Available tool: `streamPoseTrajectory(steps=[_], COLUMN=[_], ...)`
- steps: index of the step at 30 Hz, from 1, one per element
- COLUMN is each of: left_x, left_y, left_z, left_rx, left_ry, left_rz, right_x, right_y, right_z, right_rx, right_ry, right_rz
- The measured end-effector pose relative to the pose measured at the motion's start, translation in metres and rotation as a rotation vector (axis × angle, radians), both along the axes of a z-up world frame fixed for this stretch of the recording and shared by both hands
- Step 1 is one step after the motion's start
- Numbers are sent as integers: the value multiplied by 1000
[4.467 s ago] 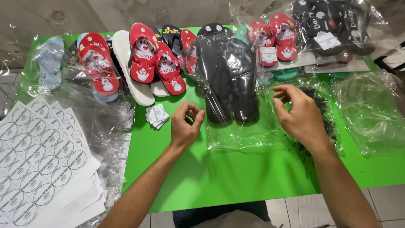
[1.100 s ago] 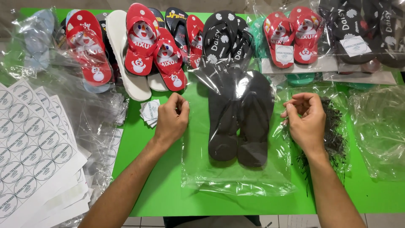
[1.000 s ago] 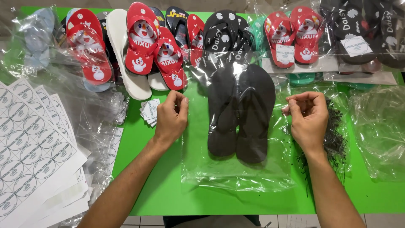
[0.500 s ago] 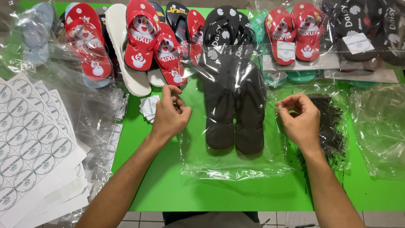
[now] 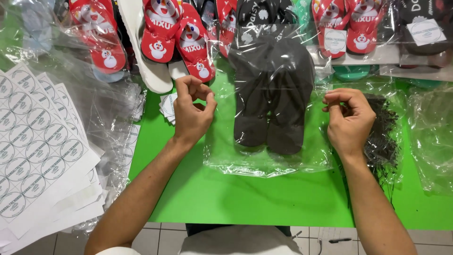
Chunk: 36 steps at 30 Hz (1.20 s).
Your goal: The person trims excess material from a black flip-flop using shears, pairs it with another black flip-flop, places them both into a plastic bag, and applies adhesive labels to the outside of the bag.
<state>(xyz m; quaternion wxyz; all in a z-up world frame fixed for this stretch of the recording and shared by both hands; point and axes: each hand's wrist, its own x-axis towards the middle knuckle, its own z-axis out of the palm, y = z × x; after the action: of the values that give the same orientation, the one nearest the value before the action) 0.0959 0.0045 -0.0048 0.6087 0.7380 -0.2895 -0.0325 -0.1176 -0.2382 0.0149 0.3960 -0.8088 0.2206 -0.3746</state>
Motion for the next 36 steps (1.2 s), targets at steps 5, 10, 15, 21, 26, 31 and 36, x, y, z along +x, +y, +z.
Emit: streamPoseTrajectory(steps=[5, 10, 15, 21, 26, 31, 36], left_x=[5, 18, 38, 64, 71, 71, 73], left_y=[3, 12, 30, 56, 69, 68, 67], left_z=[-1, 5, 13, 17, 20, 30, 15], left_rx=[19, 122, 366, 749, 984, 1217, 1187], left_ry=[-4, -491, -717, -823, -782, -556, -590], left_rz=[-29, 18, 122, 7, -73, -61, -80], right_x=[-1, -8, -11, -12, -12, -14, -14], right_y=[-4, -6, -2, 1, 4, 6, 7], right_z=[-5, -5, -3, -5, -6, -5, -3], right_rx=[64, -26, -145, -225, -210, -230, -209], right_ry=[110, 116, 121, 118, 139, 143, 160], right_rz=[1, -22, -21, 21, 46, 38, 28])
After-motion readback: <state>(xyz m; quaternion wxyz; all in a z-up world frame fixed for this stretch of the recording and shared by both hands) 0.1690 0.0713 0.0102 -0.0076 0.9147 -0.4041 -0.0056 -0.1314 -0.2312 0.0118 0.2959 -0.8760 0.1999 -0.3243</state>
